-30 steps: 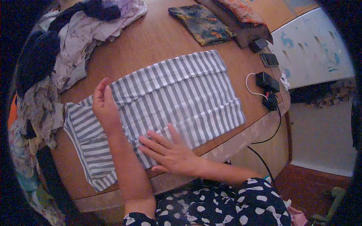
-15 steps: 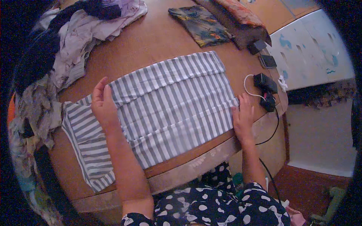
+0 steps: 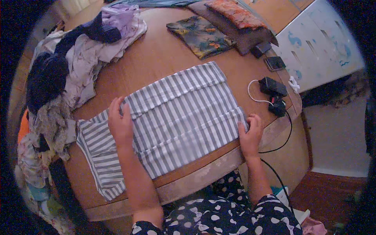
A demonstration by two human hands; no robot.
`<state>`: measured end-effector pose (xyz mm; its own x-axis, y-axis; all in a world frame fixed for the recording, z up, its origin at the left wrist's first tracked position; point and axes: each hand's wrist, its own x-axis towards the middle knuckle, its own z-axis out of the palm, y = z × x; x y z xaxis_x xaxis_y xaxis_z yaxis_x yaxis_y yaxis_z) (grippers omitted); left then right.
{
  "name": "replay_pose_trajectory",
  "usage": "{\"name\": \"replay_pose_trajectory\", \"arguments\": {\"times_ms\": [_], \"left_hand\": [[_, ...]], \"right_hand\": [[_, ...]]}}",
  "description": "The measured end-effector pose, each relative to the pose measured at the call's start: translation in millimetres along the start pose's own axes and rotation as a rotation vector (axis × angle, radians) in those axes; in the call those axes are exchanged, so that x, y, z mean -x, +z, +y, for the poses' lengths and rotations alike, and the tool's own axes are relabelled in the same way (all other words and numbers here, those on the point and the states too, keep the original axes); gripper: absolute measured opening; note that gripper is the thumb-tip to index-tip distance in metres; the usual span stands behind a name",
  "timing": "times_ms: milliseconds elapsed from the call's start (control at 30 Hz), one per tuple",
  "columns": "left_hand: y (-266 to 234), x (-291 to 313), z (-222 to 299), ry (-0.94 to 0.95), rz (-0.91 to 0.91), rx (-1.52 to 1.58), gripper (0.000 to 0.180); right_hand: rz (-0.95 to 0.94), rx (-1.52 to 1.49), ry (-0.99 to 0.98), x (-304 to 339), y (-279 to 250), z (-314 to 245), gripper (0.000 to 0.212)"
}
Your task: Folding a striped shirt on a table.
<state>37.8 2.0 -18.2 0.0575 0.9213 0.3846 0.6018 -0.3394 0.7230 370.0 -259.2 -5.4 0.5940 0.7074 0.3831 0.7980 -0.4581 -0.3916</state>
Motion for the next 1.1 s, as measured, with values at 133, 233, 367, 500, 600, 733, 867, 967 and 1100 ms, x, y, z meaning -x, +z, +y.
{"name": "replay_pose_trajectory", "arguments": {"times_ms": [133, 233, 367, 500, 600, 733, 867, 967, 1100], "left_hand": [[1.6, -10.6, 96.9, 0.148, -0.134, -0.090, 0.031], [48.8, -29.9, 175.3, 0.392, -0.383, 0.148, 0.031], [135.5, -61.0, 215.3, 0.680, -0.726, 0.077, 0.033], [209.4, -75.2, 200.8, 0.938, -0.820, -0.196, 0.037], [226.9, -65.8, 209.5, 1.087, -0.947, -0.354, 0.038], [233.3, -75.0, 214.5, 1.120, -0.949, -0.567, 0.031], [196.2, -92.6, 237.6, 1.115, -1.126, -0.781, 0.024], [157.6, -104.7, 226.1, 1.276, -0.823, -0.496, 0.018], [121.3, -116.8, 180.5, 1.367, -0.784, -0.187, 0.019]], "right_hand": [[0.006, 0.084, -0.065, -5.9, -14.4, 11.1, 0.030], [-0.157, 0.159, 0.015, -7.4, -26.3, 16.2, 0.032], [-0.227, 0.106, 0.013, -10.3, -34.4, 4.6, 0.034], [-0.319, 0.005, 0.043, -12.1, -34.5, -2.0, 0.030], [-0.344, -0.076, 0.148, -11.3, -36.7, -8.6, 0.024], [-0.371, -0.284, 0.382, -11.0, -41.1, -20.4, 0.039], [-0.199, -0.575, 0.326, -1.1, -30.9, -10.7, 0.052], [-0.120, -0.581, 0.233, 5.9, -39.5, -31.7, 0.043], [-0.233, -0.504, -0.071, 19.2, -50.0, -66.7, 0.047]]}}
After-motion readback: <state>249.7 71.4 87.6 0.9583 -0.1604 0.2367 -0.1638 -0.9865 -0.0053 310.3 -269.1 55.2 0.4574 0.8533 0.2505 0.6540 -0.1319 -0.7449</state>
